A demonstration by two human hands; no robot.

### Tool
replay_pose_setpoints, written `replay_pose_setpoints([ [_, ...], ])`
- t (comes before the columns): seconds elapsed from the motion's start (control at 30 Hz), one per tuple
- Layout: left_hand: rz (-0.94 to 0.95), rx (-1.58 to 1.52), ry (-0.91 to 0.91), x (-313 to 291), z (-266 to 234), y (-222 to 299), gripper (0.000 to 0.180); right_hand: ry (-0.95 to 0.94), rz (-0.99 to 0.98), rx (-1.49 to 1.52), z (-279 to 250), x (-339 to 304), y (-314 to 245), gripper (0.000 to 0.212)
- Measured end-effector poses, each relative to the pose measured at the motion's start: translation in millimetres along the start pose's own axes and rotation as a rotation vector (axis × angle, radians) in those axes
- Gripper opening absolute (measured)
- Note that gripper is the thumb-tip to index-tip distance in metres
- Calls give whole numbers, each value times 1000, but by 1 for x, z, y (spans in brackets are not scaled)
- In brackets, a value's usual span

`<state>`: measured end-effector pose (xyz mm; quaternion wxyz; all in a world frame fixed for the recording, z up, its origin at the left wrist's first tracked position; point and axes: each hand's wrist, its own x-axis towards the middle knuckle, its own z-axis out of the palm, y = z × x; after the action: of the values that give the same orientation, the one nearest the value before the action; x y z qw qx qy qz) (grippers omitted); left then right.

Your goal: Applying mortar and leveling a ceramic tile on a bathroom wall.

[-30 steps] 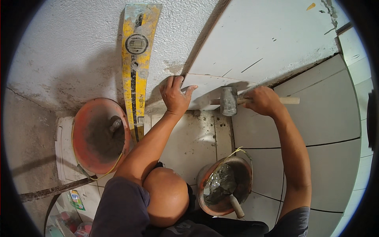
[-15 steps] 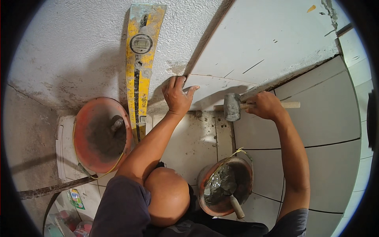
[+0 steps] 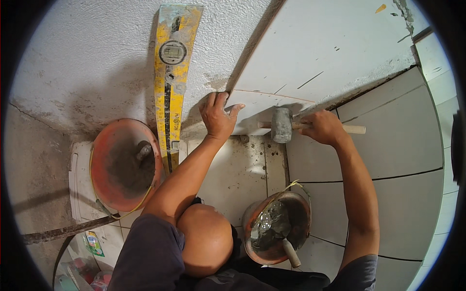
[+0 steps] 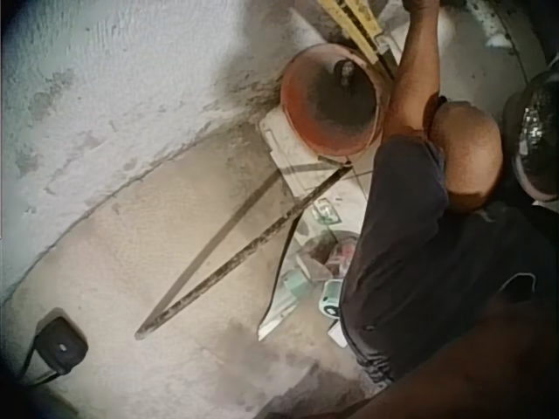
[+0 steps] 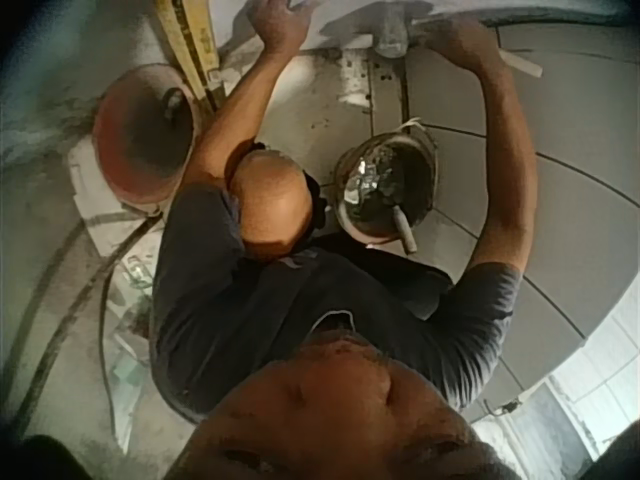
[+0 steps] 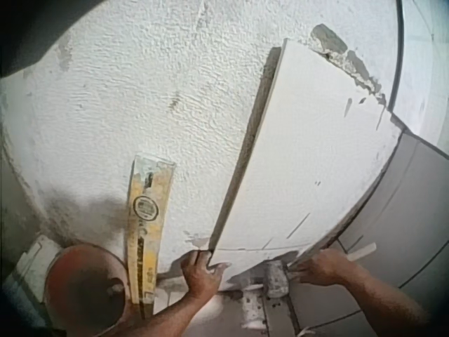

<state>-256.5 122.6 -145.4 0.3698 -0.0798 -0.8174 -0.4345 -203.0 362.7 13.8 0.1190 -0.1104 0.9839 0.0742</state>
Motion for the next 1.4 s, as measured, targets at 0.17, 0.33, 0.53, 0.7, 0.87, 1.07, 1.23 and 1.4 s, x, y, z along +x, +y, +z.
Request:
replay_pose_setpoints([
  [0.17, 6, 10, -6, 1, -1, 3, 46, 15, 9, 57, 0, -4, 7, 32],
  [0.33, 1, 2, -14, 4, -2, 4, 45, -70, 35, 32, 4, -6, 7, 31],
  [0.53, -14, -6, -38, 2, 0, 2, 44, -242, 86, -87, 69, -9, 15, 29],
  [0.7, -2, 4, -55, 1, 0, 3, 43, -342, 125, -77, 157, -17, 33, 28],
  [0.87, -17, -8, -67, 2, -1, 3, 44, -465, 189, -34, 198, -23, 33, 28],
  [1.07, -43, -5, -65, -1, 1, 2, 45, -98, 383, 292, 198, 4, 34, 38],
  [1.23, -88, -76, -50, -12, 3, 16, 47, 615, 557, 994, 162, 44, 37, 67],
  [1.4, -534, -244, -285, -105, 0, 2, 58, 771, 657, 946, 157, 46, 22, 71],
])
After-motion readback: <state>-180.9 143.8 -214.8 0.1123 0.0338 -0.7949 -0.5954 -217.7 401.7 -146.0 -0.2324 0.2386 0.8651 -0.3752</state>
